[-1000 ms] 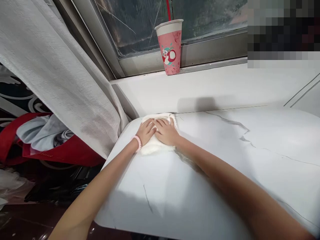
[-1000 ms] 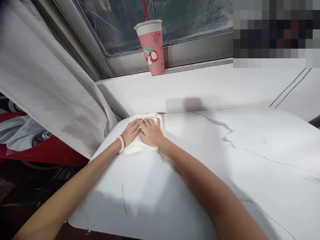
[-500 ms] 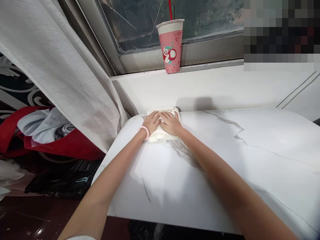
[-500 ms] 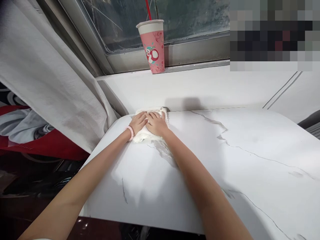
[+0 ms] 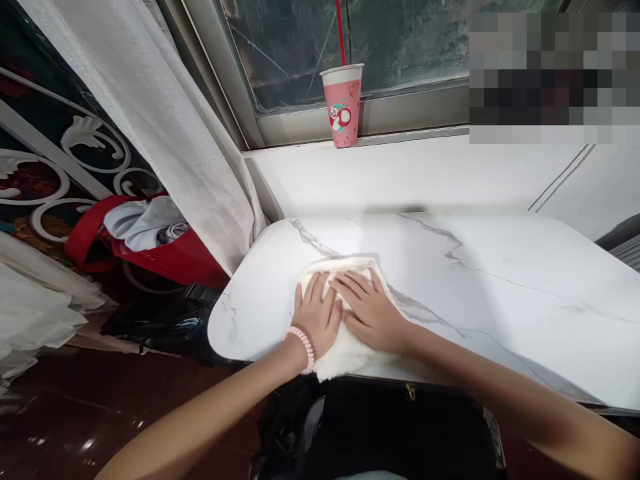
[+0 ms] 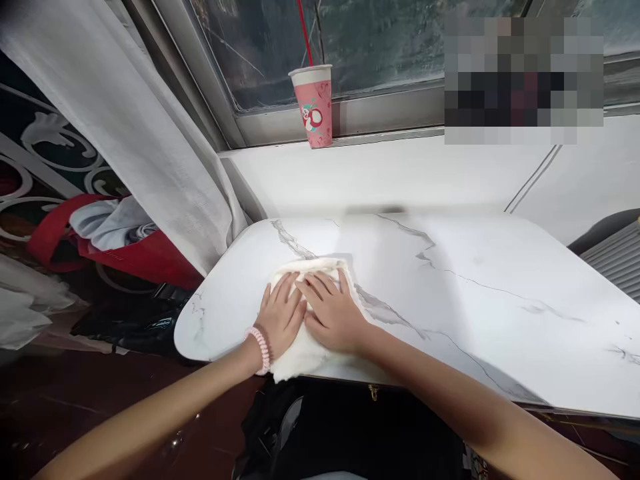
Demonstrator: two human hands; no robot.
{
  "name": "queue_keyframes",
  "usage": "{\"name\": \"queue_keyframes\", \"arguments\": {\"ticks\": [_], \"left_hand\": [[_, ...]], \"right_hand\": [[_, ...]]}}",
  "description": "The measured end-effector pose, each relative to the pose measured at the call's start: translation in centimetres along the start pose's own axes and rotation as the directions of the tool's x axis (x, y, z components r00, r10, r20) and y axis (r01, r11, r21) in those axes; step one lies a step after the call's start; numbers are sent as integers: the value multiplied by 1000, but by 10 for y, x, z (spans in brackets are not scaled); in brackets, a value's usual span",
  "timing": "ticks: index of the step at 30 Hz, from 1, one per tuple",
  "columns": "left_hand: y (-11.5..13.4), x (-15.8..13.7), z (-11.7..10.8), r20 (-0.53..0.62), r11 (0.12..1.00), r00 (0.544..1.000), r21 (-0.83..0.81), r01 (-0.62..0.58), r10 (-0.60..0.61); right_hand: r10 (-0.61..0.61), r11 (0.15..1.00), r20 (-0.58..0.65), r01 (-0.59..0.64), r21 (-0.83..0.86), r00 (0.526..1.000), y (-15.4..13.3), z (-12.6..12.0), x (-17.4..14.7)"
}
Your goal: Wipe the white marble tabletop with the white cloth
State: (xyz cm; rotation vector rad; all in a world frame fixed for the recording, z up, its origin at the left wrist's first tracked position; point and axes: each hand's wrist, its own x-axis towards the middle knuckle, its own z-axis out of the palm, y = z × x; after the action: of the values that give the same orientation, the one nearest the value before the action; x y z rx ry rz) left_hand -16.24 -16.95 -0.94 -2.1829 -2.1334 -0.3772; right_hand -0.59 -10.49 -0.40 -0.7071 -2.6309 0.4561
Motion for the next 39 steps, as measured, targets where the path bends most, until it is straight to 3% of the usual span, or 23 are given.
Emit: {"name": "queue_keyframes", "arguments": {"ticks": [5, 10, 18, 22, 26, 33, 39], "left_hand": [[33, -6, -6, 66, 997, 996, -52, -59, 63], [43, 26, -2, 153, 995, 985, -73, -67, 78], [24, 140, 29, 83, 996, 996, -82, -27, 34], [17, 204, 45, 34, 986, 992, -122, -115, 120], [16, 244, 54, 23, 974, 985, -157, -164, 170], [19, 256, 55, 38, 973, 985, -164, -160, 168], [34, 221, 46, 65, 985, 989, -123, -125, 133]], "right_hand": [[154, 984, 5, -154, 87, 988, -3, -19, -28], [304, 951, -13, -303, 69, 952, 10, -29, -14], [269, 963, -94, -270, -5, 959, 98, -34, 54], [359, 932, -201, -363, 17, 912, 137, -41, 82], [408, 909, -274, -415, 36, 871, 161, -45, 97], [442, 892, -264, -452, 23, 857, 171, -48, 98], [395, 913, -248, -407, 5, 884, 151, -49, 74]]}}
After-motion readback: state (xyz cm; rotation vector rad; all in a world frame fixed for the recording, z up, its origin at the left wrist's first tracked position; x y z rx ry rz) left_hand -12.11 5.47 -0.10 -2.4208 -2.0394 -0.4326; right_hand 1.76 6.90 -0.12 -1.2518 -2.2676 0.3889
